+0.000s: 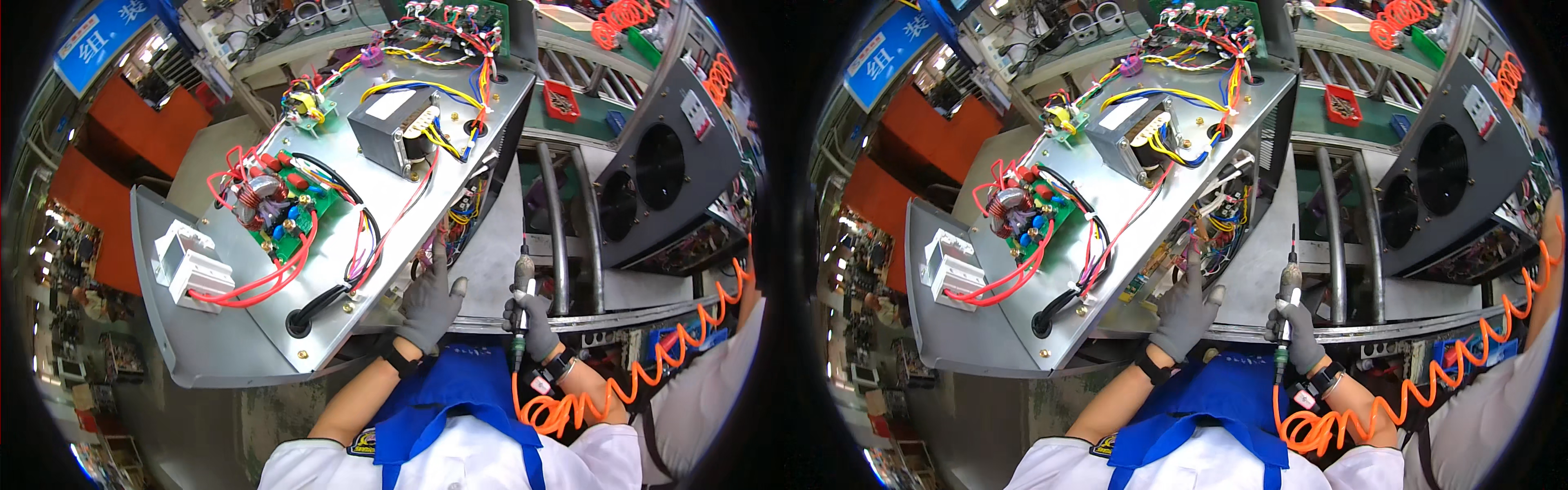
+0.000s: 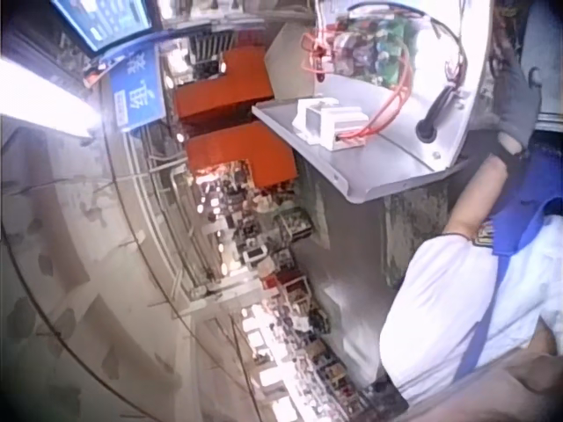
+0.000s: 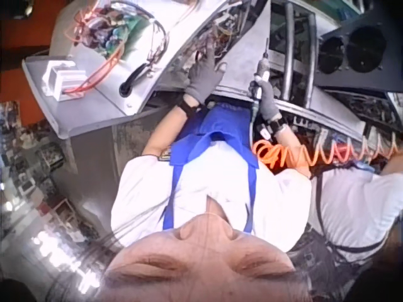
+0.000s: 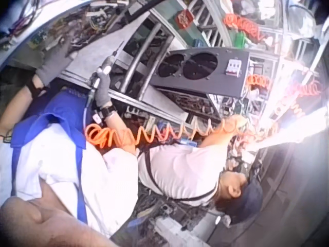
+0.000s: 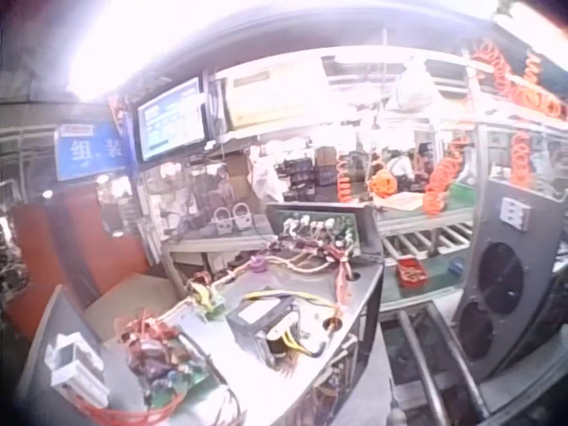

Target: The recorder is shown assembling internal components of a large electronic chassis on a conveyor line, connecting wires and securing parts with an air screwdriver.

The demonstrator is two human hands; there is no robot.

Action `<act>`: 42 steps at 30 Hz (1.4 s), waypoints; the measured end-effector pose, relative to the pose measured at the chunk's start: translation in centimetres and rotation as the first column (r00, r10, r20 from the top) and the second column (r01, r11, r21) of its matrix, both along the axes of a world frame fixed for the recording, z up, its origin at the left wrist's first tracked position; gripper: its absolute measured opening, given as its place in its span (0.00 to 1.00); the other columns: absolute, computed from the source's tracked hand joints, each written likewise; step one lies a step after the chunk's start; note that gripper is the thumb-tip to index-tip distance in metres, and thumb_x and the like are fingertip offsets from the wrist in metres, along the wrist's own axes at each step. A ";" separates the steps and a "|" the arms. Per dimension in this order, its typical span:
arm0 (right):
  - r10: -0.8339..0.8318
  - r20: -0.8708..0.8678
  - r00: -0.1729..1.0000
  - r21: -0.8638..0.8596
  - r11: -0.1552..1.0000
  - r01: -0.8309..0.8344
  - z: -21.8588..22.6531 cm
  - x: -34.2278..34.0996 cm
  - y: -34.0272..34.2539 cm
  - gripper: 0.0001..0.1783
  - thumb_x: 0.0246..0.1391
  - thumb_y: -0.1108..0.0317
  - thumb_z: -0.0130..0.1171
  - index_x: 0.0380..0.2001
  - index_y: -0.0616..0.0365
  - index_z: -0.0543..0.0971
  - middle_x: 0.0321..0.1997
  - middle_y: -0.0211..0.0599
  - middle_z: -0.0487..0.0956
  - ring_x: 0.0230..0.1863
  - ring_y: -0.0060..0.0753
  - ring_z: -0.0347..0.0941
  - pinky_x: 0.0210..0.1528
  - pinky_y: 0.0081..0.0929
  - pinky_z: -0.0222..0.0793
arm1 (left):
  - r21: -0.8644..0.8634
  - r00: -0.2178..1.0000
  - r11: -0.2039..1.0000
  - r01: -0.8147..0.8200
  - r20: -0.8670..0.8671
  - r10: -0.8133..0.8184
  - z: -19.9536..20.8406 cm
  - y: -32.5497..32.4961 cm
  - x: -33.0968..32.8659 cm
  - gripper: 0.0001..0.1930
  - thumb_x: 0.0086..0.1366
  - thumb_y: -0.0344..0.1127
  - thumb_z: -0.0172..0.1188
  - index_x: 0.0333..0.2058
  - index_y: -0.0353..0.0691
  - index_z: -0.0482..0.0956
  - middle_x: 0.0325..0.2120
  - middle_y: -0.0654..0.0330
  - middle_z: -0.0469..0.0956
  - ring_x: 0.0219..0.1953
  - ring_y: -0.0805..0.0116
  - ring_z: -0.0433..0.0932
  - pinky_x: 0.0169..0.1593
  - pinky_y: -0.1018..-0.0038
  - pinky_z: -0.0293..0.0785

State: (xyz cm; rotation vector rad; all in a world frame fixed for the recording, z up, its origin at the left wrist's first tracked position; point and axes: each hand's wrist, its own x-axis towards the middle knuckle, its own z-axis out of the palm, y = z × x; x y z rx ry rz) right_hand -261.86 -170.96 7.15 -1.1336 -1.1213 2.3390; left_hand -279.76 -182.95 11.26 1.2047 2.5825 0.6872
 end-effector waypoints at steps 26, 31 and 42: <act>-0.108 -0.476 0.873 0.475 0.803 0.359 21.5 -9.5 17.8 0.22 0.45 0.70 0.58 0.46 0.58 0.66 0.22 0.33 0.70 0.15 0.24 0.69 0.16 0.21 0.68 | 0.623 0.269 0.782 0.011 0.751 -0.603 12.3 9.3 4.5 0.26 0.65 0.40 0.53 0.57 0.31 0.62 0.29 0.56 0.77 0.28 0.73 0.75 0.34 0.77 0.73; -0.196 -0.492 0.848 0.471 0.760 0.448 23.2 -18.3 35.2 0.09 0.48 0.69 0.57 0.32 0.56 0.68 0.19 0.29 0.69 0.15 0.23 0.68 0.14 0.20 0.61 | 0.353 0.298 0.935 0.018 0.891 -0.342 7.6 6.6 2.9 0.24 0.65 0.34 0.54 0.57 0.31 0.61 0.32 0.57 0.76 0.35 0.74 0.75 0.38 0.78 0.73; -0.137 -0.504 0.853 0.780 -0.496 0.381 13.8 -26.9 51.9 0.16 0.54 0.73 0.51 0.47 0.65 0.71 0.50 0.48 0.73 0.49 0.42 0.70 0.54 0.32 0.64 | 0.257 0.554 0.899 -0.355 0.832 -0.019 2.9 3.4 5.2 0.20 0.66 0.39 0.53 0.51 0.31 0.68 0.33 0.56 0.76 0.37 0.70 0.75 0.41 0.74 0.72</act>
